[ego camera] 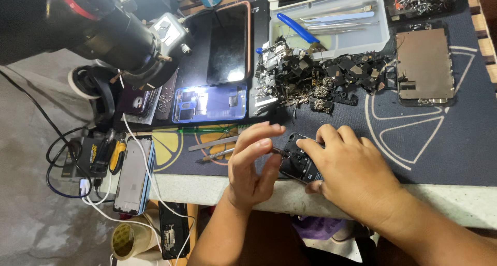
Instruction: The person disassembles a blue smartphone, removes the back cover, and uses a screwdriver to remove screws from the internal frame. The person then handles the battery and internal components while working at a cluttered electronics repair bench.
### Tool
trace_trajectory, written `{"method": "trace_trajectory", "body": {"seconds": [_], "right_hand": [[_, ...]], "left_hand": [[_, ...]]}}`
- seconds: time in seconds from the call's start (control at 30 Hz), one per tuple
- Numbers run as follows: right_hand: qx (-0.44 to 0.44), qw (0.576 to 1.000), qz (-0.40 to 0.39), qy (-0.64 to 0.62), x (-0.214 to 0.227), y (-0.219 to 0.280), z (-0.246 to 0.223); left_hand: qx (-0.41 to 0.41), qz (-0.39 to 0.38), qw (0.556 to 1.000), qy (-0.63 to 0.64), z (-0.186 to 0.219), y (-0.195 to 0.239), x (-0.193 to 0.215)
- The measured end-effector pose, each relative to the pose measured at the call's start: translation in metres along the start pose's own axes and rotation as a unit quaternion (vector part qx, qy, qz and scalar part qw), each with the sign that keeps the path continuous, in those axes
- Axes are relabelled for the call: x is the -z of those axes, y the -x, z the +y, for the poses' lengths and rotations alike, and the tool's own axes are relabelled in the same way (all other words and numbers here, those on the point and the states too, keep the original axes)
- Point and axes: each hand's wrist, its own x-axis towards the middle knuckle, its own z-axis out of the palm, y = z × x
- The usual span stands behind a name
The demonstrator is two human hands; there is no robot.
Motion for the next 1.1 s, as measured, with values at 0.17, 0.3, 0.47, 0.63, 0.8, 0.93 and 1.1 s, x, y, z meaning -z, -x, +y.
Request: {"method": "trace_trajectory", "body": {"seconds": [0.17, 0.3, 0.47, 0.63, 0.8, 0.93, 1.1], "right_hand": [[-0.007, 1.0, -0.018, 0.011, 0.003, -0.001, -0.002], [-0.001, 1.0, -0.007, 0.011, 0.005, -0.003, -0.003], [-0.003, 1.0, -0.019, 0.019, 0.007, -0.003, -0.005], [-0.006, 0.999, -0.042, 0.025, 0.004, -0.003, -0.001], [0.016, 1.0, -0.001, 0.003, -0.003, -0.001, 0.005], [0.014, 1.0, 0.0, -0.005, -0.006, 0.002, 0.008], [0.004, 1.0, -0.021, -0.016, -0.004, 0.0, 0.01]], "left_hand": [[0.023, 0.017, 0.998, -0.052, 0.004, 0.003, -0.003], [0.011, 0.014, 0.994, -0.106, 0.002, 0.004, 0.0], [0.022, 0.027, 0.998, -0.061, 0.002, 0.006, -0.003], [-0.002, 0.008, 0.999, -0.045, 0.003, 0.002, -0.002], [-0.003, 0.021, 0.996, -0.089, 0.004, 0.003, -0.004], [0.007, 0.011, 0.999, -0.043, 0.001, 0.006, -0.005], [0.01, 0.034, 0.998, -0.057, 0.002, 0.009, -0.004]]}}
